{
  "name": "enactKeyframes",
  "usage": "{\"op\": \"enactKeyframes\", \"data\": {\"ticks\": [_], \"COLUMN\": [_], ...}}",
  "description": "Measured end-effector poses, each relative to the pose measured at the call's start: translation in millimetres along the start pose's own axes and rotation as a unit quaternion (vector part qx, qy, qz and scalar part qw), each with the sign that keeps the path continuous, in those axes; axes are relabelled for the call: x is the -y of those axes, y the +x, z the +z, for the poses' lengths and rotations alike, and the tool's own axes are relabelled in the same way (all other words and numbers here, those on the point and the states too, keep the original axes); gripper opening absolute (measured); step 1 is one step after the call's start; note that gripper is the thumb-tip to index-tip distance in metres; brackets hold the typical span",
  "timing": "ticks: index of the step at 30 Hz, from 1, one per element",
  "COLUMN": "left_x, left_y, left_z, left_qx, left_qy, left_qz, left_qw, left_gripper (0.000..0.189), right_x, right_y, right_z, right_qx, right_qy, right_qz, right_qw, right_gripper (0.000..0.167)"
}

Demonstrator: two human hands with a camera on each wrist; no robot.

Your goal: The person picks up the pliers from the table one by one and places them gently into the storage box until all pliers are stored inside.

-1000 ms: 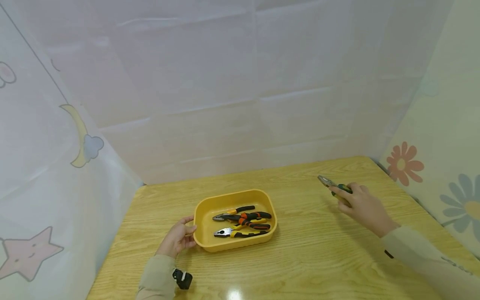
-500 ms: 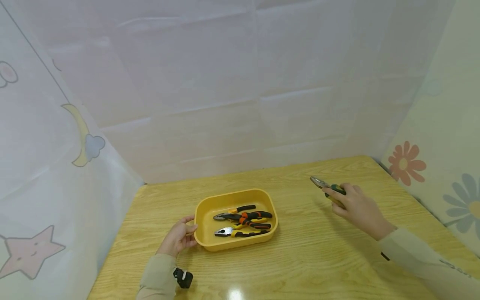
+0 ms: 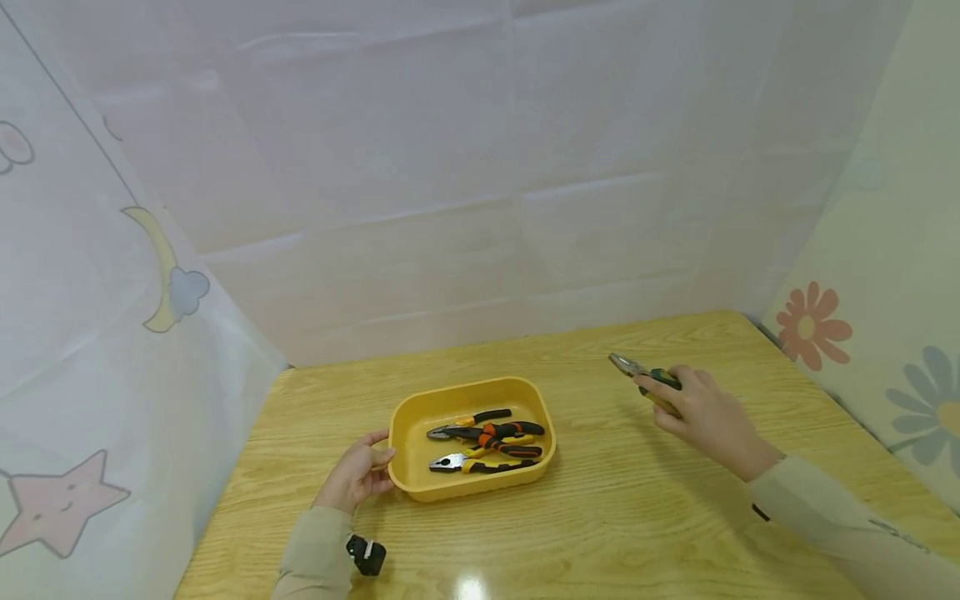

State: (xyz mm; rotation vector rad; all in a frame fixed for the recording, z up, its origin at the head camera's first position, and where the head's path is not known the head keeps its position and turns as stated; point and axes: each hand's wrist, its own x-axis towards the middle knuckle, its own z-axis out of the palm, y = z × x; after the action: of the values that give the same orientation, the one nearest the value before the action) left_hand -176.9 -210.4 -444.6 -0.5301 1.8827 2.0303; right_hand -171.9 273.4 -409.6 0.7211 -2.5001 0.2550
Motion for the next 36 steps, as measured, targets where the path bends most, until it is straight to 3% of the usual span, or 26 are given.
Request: {"op": "enactKeyframes", "data": {"ticks": [11,18,23,27,31,36], "left_x": [4.2,0.4,-2.8,-5.7,-6.1,-6.5], "left_y": [0.4,2.9,4.4,2.7,1.2,1.3], "left_z": [-6.9,-0.2,3.4,5.1,4.9,3.7], "left_qx": [0.032,-0.007,-0.011,-0.01,-0.012,-0.028], "left_qy": [-0.019,0.007,0.017,0.035,0.038,0.033], "left_qz": [0.016,-0.003,-0.004,-0.009,-0.008,-0.002], "left_qw": [0.9992,0.9999,0.9998,0.9993,0.9992,0.9991], "left_gripper": [0.054,0.051,0.049,0.05,0.049,0.047], "right_x": [13,21,25,29,36,45], "right_y": [8.3,11.7,16.3,19.8,24.5,30.8], "right_z": [4,9,14,19,24,32], "right_qx": [0.0,0.001,-0.01,-0.023,-0.027,-0.036], "right_qy": [0.009,0.013,0.012,0.019,0.026,0.035], "right_qz": [-0.016,-0.029,-0.044,-0.062,-0.078,-0.102], "right_qw": [0.9998,0.9995,0.9989,0.9976,0.9962,0.9935], "right_gripper": [0.044,0.046,0.045,0.032,0.063,0.064]}}
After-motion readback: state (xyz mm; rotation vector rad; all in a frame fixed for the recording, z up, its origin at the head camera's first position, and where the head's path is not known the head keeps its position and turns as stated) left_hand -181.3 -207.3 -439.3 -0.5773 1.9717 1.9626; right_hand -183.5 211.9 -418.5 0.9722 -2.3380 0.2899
